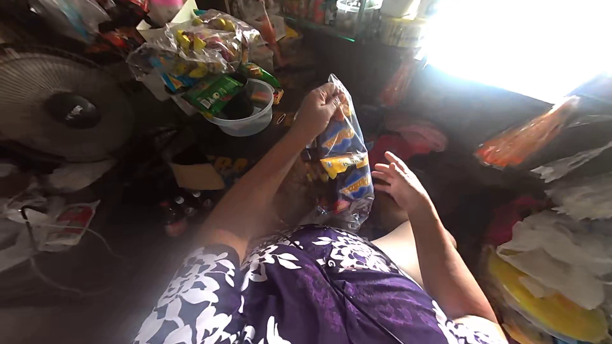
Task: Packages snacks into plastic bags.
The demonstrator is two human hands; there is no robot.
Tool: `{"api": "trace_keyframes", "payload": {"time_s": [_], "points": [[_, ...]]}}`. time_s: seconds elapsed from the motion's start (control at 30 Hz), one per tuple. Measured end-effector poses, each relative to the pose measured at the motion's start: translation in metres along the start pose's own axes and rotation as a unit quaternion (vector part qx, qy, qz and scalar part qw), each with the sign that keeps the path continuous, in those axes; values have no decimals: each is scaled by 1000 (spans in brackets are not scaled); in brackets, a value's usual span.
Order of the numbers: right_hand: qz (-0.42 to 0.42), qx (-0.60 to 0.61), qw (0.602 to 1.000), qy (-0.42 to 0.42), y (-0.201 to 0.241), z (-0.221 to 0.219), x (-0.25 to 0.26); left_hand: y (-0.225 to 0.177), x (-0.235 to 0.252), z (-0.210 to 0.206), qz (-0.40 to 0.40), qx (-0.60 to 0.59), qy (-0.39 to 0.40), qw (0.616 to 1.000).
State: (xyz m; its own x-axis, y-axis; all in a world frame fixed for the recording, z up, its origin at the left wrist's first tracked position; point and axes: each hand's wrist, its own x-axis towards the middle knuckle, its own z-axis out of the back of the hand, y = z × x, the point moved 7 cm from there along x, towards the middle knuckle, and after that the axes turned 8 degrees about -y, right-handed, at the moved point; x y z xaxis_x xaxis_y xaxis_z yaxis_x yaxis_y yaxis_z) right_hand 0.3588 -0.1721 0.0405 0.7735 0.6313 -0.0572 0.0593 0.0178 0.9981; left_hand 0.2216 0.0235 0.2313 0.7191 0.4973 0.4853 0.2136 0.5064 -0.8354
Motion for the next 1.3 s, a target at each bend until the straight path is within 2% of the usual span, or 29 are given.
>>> {"api": "trace_keyframes", "payload": {"time_s": [0.13, 0.23, 0.3, 0.43, 0.57, 0.67, 0.8, 0.97, 1.07, 1.2, 1.3], "points": [[-76, 102, 988, 85, -35, -20, -15, 2, 14, 17, 10, -28, -61, 998], [-80, 173, 979, 79, -47, -35, -24, 3, 17, 27, 42, -36, -94, 994], [-61, 188, 979, 52, -58, -38, -21, 2, 17, 31, 55, -46, -112, 991], [33, 90, 995, -10, -66, -41, -28, 8, 15, 39, 81, -72, -157, 982], [113, 37, 991, -57, -35, -41, -51, 13, 11, 45, 119, -88, -185, 972], [185, 82, 972, -118, -13, -27, -55, 10, 9, 42, 119, -105, -181, 971], [245, 136, 949, -145, 2, -8, -51, 9, 7, 41, 124, -99, -176, 972], [306, 124, 935, -130, 7, 21, -39, 6, 10, 53, 76, -43, -189, 978], [331, 115, 929, -119, 25, 37, -35, 5, 13, 66, 64, -28, -209, 976], [309, 95, 941, -100, 26, 38, -32, 0, 14, 70, 61, -11, -197, 978], [289, 107, 949, -72, 1, 35, -24, -8, 14, 66, 2, 8, -164, 986]]}}
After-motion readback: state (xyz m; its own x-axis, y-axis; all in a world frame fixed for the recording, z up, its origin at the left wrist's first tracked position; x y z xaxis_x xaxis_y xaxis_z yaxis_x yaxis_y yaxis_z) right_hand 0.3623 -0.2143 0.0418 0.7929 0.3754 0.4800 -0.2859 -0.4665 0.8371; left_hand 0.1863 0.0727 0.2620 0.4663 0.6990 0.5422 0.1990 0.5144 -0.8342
